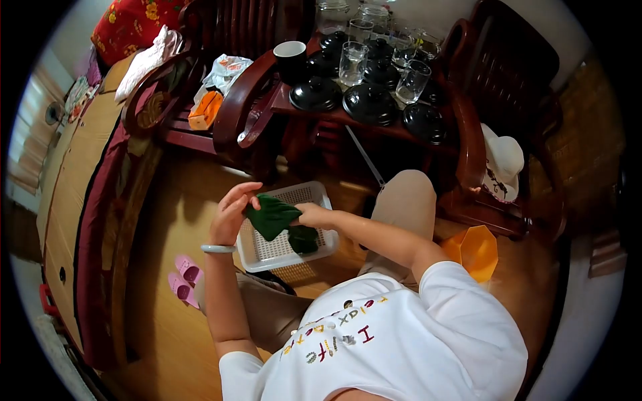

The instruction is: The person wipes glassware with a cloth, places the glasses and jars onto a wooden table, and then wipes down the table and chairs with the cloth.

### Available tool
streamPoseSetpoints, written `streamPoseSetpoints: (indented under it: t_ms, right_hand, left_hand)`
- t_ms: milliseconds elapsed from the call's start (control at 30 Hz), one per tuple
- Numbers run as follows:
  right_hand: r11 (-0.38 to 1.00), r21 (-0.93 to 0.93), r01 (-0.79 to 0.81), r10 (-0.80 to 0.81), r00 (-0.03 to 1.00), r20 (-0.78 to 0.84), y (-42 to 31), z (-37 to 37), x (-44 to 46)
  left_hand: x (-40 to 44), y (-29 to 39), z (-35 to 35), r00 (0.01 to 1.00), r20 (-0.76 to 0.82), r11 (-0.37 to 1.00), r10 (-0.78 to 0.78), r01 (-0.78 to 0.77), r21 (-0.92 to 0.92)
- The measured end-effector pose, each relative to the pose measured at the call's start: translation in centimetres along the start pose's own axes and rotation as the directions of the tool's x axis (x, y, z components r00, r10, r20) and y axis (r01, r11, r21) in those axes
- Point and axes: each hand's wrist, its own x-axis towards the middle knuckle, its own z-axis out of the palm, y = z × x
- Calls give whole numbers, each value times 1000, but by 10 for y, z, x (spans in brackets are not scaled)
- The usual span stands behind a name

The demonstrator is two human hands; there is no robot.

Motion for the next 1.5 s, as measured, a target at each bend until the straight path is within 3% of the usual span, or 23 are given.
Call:
streamPoseSetpoints:
  t_ms: [33,100,167,267,300,367,433,500,567,700,767,833,900,967,1033,1100,1133,1167,1233,1300,1333,1400,1500]
  right_hand:
    - [1000,2,5,-5,1000,-9,0,-11,-5]
    - [977,199,-82,96,993,-63,0,-27,-16]
    - [962,270,-45,86,986,-141,4,-33,-20]
    - [988,119,100,-84,987,-134,4,-37,-20]
    - [977,91,195,-171,959,-225,11,-32,-14]
    - [923,-208,323,-379,857,-350,0,-28,-26]
    - [856,-375,355,-482,810,-333,-13,-27,-35]
    - [845,-425,324,-457,850,-262,-21,-35,-33]
    - [846,-392,361,-493,810,-318,-29,-37,-40]
    - [842,-375,388,-523,757,-392,-32,-35,-46]
    - [757,-572,317,-579,731,-361,-25,-37,-41]
    - [663,-621,419,-689,667,-285,-22,-44,-42]
    - [672,-575,467,-693,669,-268,-17,-49,-36]
    - [785,-431,444,-578,775,-254,-35,-51,-44]
    - [838,-85,540,-541,797,-269,-41,-45,-42]
    - [850,-110,515,-525,813,-253,-45,-45,-47]
    - [855,-105,508,-518,819,-247,-41,-46,-44]
    - [889,-56,455,-456,865,-207,-36,-48,-39]
    - [909,121,400,-371,905,-206,-29,-43,-37]
    - [796,-318,515,-595,761,-257,-22,-44,-29]
    - [797,-315,516,-594,764,-252,-20,-43,-30]
    - [905,233,356,-318,930,-185,-21,-40,-34]
    - [905,376,198,-174,980,-96,-26,-42,-37]
  left_hand:
    - [0,-1,-2,1000,10,1000,2,-2,4]
    - [-1,-2,-5,936,-258,929,-241,299,216]
    - [0,-4,0,909,-300,864,-289,382,329]
    - [3,-35,-17,947,-202,885,-250,308,348]
    - [2,-43,-17,932,-286,859,-223,327,395]
    - [1,-35,-11,910,-349,644,-222,405,648]
    - [2,-39,-11,949,-301,539,-92,302,786]
    - [3,-43,-7,966,-252,437,-57,251,864]
    - [4,-48,-4,969,-243,303,-41,244,921]
    - [8,-68,-24,984,-170,423,58,130,897]
    - [10,-62,-22,962,-265,655,71,155,740]
    - [7,-40,-7,960,-259,660,107,126,741]
    - [4,-22,4,949,-313,584,25,240,775]
    - [3,-39,-14,957,-237,583,171,95,807]
    - [3,-37,-15,954,-238,631,183,72,773]
    - [4,-40,-17,926,-243,621,289,12,784]
    - [2,-39,-20,922,-336,647,193,138,750]
    - [2,-39,-21,920,-346,651,186,148,745]
    - [4,-36,-21,921,-376,833,106,124,539]
    - [3,-32,-16,922,-376,847,95,123,517]
    - [3,-29,-13,925,-377,875,47,144,463]
    - [4,-26,-3,921,-391,911,2,159,380]
    - [7,-35,-9,913,-408,899,-9,186,396]
